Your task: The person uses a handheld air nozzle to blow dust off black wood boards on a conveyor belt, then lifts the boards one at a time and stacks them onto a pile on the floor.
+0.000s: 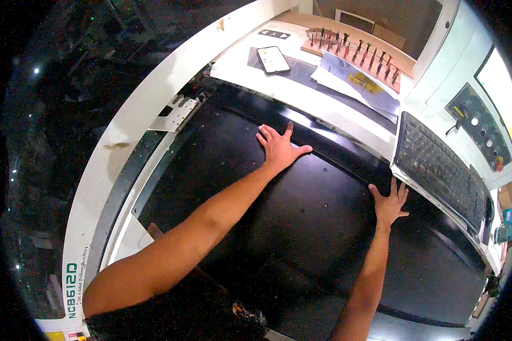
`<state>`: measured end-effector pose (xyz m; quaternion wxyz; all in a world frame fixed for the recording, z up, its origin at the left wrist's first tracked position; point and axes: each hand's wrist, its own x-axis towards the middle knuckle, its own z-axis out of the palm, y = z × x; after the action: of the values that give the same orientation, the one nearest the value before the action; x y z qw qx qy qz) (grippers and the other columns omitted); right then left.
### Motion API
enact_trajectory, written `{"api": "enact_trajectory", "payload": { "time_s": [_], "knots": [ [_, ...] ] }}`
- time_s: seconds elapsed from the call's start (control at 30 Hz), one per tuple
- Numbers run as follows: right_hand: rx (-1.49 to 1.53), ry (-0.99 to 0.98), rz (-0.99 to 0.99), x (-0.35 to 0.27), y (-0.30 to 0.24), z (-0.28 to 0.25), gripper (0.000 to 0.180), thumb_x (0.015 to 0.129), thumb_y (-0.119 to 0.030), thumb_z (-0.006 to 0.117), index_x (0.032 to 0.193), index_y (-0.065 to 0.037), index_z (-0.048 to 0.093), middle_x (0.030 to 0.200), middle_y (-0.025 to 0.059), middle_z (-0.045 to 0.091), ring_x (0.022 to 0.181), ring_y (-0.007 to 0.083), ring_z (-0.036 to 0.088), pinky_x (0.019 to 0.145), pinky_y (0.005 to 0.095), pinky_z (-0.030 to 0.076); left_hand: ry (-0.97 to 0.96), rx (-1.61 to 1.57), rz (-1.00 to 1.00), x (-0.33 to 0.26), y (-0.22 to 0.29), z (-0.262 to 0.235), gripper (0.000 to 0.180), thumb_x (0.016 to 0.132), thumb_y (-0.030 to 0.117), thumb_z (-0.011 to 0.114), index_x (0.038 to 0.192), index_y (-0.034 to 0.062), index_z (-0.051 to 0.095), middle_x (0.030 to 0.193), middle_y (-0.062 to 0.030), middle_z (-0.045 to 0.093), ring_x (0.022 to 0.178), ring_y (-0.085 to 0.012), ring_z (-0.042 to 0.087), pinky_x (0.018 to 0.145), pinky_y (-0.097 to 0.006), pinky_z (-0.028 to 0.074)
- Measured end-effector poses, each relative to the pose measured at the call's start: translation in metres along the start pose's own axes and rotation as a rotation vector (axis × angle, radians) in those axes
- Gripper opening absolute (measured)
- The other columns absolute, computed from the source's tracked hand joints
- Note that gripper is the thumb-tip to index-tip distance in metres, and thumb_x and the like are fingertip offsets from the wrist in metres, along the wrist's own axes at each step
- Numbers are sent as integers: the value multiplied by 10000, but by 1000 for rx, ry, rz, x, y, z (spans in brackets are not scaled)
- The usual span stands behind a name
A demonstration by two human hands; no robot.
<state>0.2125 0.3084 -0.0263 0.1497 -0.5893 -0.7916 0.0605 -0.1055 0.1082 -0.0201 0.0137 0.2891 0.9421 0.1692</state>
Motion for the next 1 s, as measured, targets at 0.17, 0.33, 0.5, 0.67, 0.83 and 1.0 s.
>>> {"api": "enact_trajectory", "payload": {
  "time_s": [0.17, 0.33, 0.5, 0.67, 0.83, 1.0],
  "knots": [
    [-19, -21, -21, 2, -2, 3, 923, 755, -723, 838, 1542, -303, 600, 1726, 56, 395, 1617, 344, 294, 1092, 936, 109, -3, 77, -23, 8, -4, -2, 1154, 751, 966, 586, 1662, 273, 435, 1574, -555, 237, 1549, -649, 188, 1245, -725, 99],
    [32, -27, -40, -8, -40, 10, 873, 750, -719, 841, 1485, -285, 659, 1688, 55, 457, 1602, 343, 323, 1077, 945, 99, 18, 3, -15, 30, -42, -8, 1190, 711, 961, 652, 1651, 257, 463, 1561, -577, 213, 1547, -675, 142, 1232, -746, 93],
    [67, -10, -64, -20, -95, 24, 887, 759, -752, 806, 1462, -227, 675, 1653, 73, 494, 1580, 353, 344, 1055, 956, 122, 39, 7, -40, 56, -89, -24, 1189, 705, 926, 707, 1645, 237, 474, 1566, -575, 208, 1557, -661, 139, 1252, -711, 113],
    [19, -72, -41, -30, -145, 19, 884, 766, -751, 797, 1443, -193, 689, 1633, 86, 501, 1552, 356, 371, 1045, 961, 151, 65, 38, -18, 79, -130, -27, 1191, 719, 925, 702, 1647, 215, 472, 1582, -559, 213, 1561, -656, 137, 1269, -683, 105],
    [35, -68, -61, -38, -175, 28, 871, 762, -751, 799, 1424, -193, 706, 1628, 104, 501, 1541, 362, 378, 1049, 957, 157, 79, 60, -32, 96, -156, -33, 1165, 724, 923, 701, 1649, 256, 464, 1592, -546, 216, 1575, -627, 149, 1288, -645, 119],
    [25, -64, -49, -40, -180, 34, 863, 752, -763, 796, 1386, -181, 730, 1581, 144, 533, 1491, 376, 434, 1045, 955, 178, 104, 52, -7, 94, -164, -32, 1145, 731, 940, 668, 1628, 248, 501, 1592, -543, 223, 1566, -632, 168, 1285, -648, 112]
  ]
}}
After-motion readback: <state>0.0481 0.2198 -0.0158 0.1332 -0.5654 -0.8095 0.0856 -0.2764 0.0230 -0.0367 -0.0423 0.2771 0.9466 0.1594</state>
